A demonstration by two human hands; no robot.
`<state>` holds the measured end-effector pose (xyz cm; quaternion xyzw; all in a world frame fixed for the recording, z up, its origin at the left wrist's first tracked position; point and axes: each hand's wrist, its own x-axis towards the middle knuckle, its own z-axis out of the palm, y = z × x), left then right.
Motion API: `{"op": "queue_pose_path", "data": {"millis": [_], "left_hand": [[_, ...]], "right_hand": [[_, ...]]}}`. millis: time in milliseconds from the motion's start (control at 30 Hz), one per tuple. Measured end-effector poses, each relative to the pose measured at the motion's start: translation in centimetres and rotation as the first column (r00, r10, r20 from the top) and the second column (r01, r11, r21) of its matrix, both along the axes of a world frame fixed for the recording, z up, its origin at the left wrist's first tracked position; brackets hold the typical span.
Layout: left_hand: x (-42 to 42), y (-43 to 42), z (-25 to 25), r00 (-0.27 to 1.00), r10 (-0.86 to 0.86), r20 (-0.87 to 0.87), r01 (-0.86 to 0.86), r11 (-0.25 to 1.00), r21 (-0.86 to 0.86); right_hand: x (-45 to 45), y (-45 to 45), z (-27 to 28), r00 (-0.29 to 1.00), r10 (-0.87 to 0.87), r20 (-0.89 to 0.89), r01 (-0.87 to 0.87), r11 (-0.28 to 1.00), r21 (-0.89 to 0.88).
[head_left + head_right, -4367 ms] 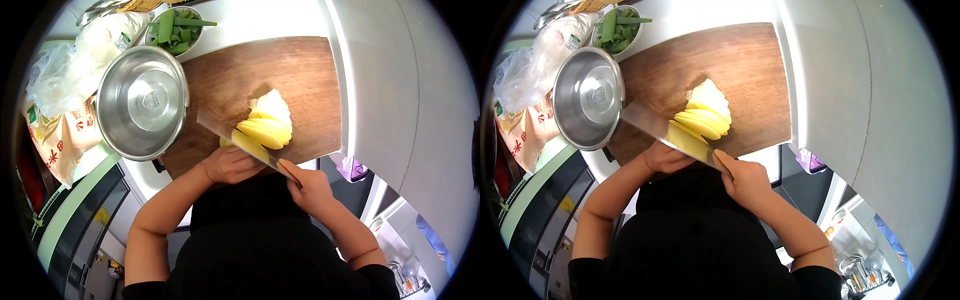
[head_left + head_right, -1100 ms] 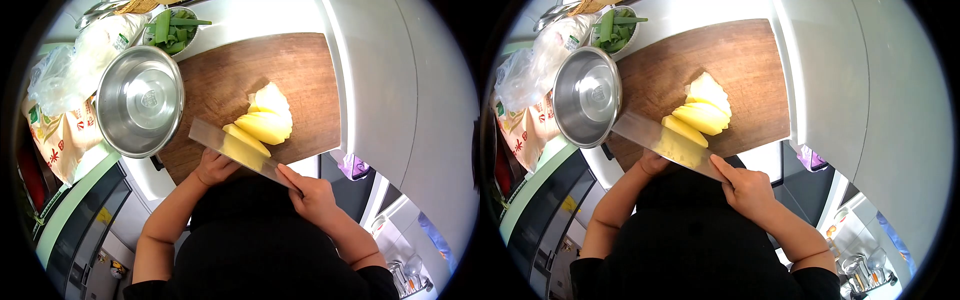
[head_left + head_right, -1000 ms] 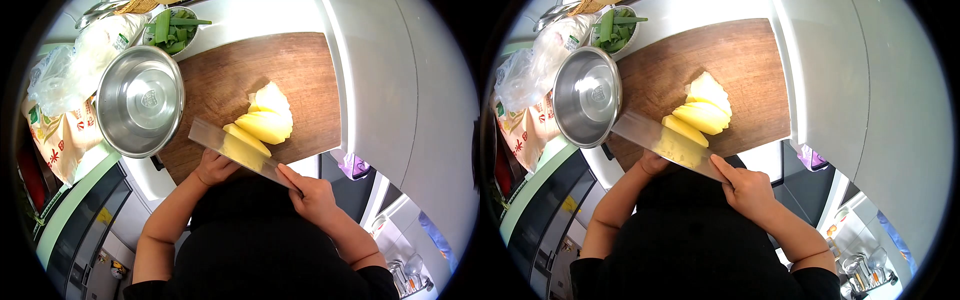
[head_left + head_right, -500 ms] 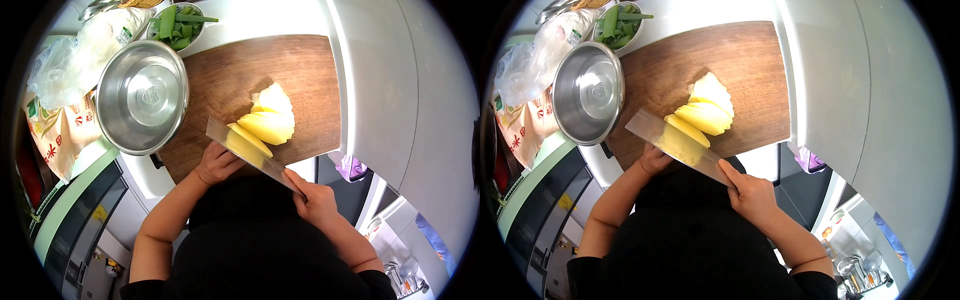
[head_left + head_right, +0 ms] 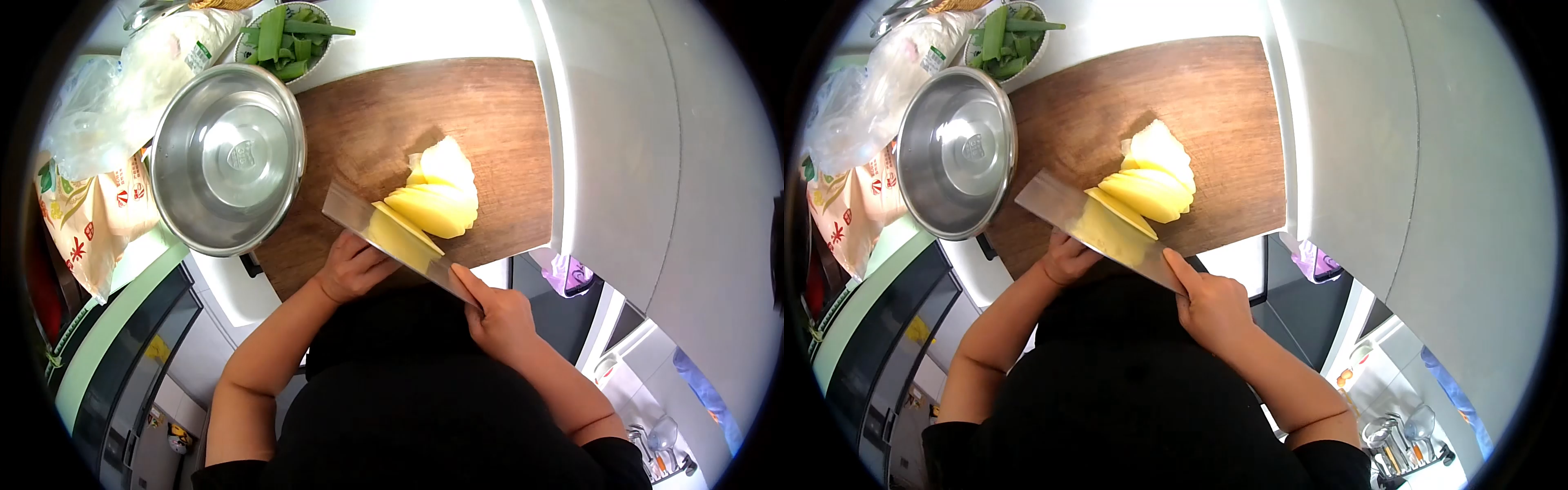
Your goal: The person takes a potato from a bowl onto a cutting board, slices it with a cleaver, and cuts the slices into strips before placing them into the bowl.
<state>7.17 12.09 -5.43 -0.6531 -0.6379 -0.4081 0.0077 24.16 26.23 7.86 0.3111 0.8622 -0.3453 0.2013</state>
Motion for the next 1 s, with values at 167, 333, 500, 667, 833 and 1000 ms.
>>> {"op": "queue_pose_path", "data": {"millis": [167, 333, 500, 667, 833, 1000], "left_hand": [[-0.4, 0.9, 0.8, 0.999, 0.007, 0.048, -0.01, 0.999, 0.05], [-0.4, 0.5, 0.7, 0.998, -0.037, 0.056, 0.035, 0.999, 0.04], [-0.2, 0.6, 0.6, 0.993, -0.016, 0.116, 0.009, 0.998, 0.061], [-0.1, -0.4, 0.0, 0.991, -0.028, 0.134, 0.033, 0.999, -0.032], [2.1, -2.5, -3.8, 0.861, 0.073, 0.503, 0.118, 0.933, -0.339], [2.6, -2.9, -5.8, 0.553, 0.214, 0.805, 0.21, 0.899, -0.384]], "right_hand": [[-0.4, 0.8, -3.6, 0.999, 0.003, -0.042, -0.002, 1.0, 0.015], [0.0, 1.8, -3.8, 0.993, -0.057, -0.102, 0.049, 0.995, -0.085], [-0.1, 1.1, 0.5, 0.993, -0.073, -0.091, 0.064, 0.994, -0.089], [0.1, 0.9, 1.2, 0.991, 0.025, -0.129, -0.026, 1.0, -0.008], [0.6, 0.7, 0.8, 0.976, 0.078, -0.203, -0.072, 0.997, 0.037], [0.8, 0.4, 0.8, 0.977, 0.079, -0.197, -0.068, 0.996, 0.061]]}}
